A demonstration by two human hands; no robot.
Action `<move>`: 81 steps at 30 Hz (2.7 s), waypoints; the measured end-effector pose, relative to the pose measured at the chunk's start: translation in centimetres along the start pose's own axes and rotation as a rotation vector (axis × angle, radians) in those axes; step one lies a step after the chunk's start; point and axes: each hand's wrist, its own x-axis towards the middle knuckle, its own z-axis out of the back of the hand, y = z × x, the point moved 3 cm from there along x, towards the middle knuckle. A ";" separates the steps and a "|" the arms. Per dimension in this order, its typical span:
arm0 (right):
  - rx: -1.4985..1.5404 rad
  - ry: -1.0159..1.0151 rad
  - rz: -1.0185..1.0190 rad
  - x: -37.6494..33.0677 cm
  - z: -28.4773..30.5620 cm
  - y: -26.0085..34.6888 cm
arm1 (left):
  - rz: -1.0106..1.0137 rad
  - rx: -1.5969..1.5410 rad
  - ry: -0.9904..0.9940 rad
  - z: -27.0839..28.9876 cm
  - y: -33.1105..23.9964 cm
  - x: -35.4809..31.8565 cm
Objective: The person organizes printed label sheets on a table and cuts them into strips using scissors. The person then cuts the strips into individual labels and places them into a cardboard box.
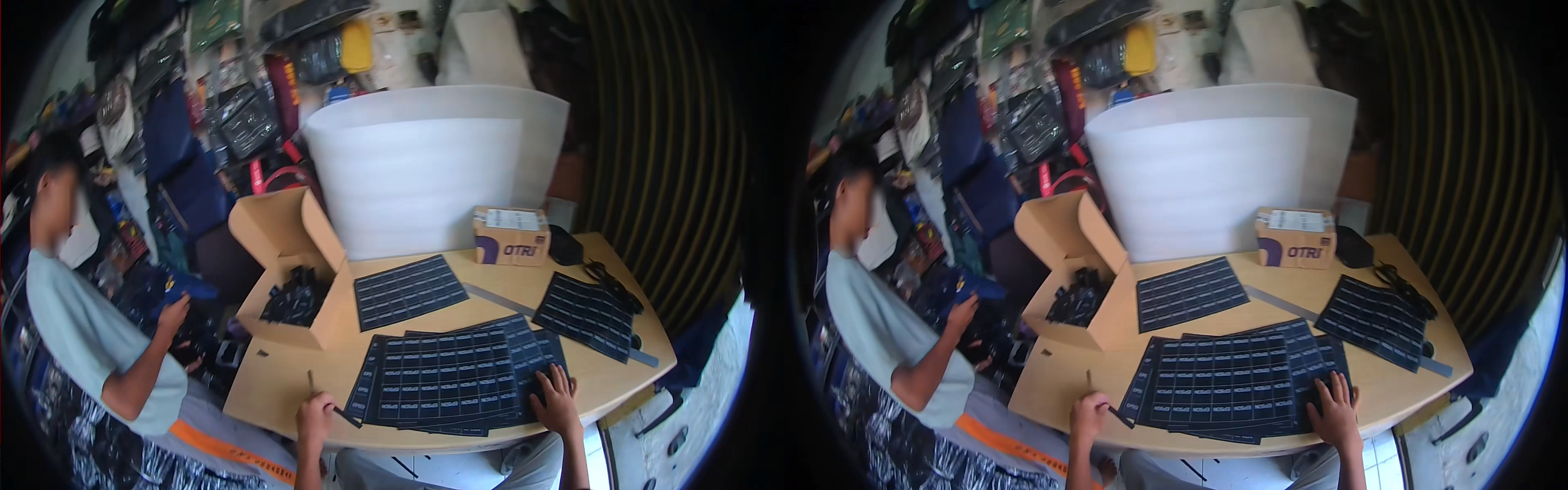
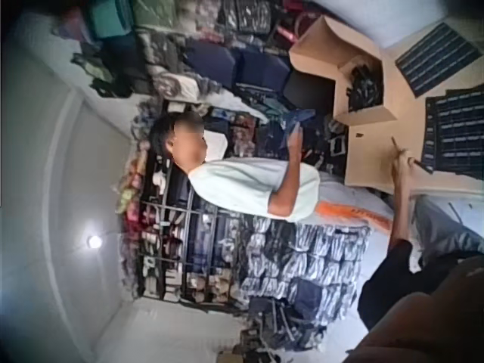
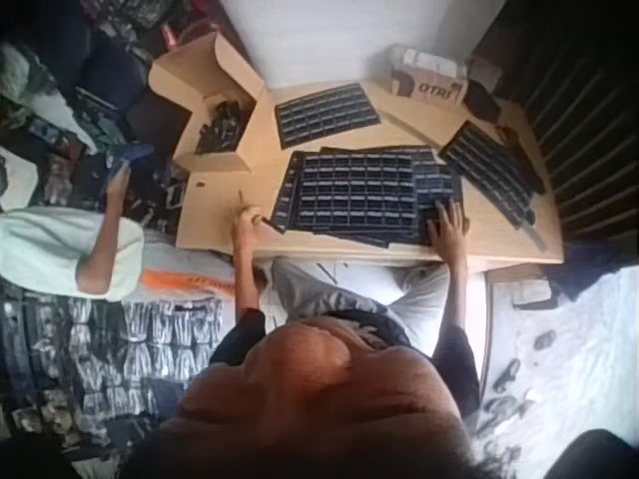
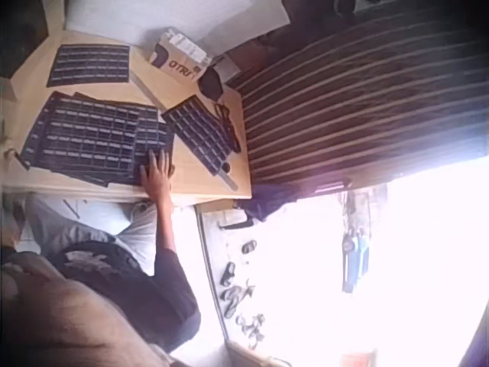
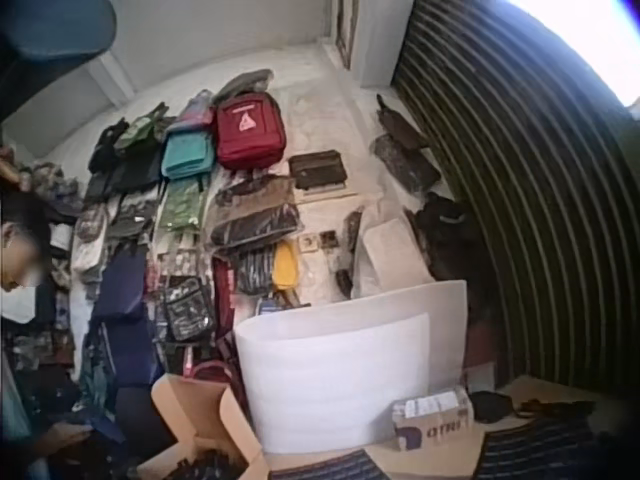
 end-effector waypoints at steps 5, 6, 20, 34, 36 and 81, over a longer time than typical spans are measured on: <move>-0.045 -0.131 -0.007 -1.4 -1.9 -2.6 | -0.144 -0.015 -0.023 -1.0 2.5 -0.1; -0.054 -0.116 0.014 -1.7 -2.2 -2.7 | -0.069 -0.116 0.069 -1.4 4.3 -0.5; -0.115 -0.227 0.054 -1.3 -3.3 -2.2 | -0.062 -0.051 0.257 2.0 2.0 -1.0; -0.060 -0.275 0.052 -0.9 -2.4 -1.0 | 0.093 -0.487 1.235 0.2 -15.1 -6.6; -0.066 -0.265 0.051 -1.3 -2.2 -1.1 | -0.095 -0.431 1.188 0.0 -16.3 -6.0; 0.093 0.010 0.538 0.3 -1.9 4.3 | -0.016 -0.603 -0.290 -7.0 -16.4 3.0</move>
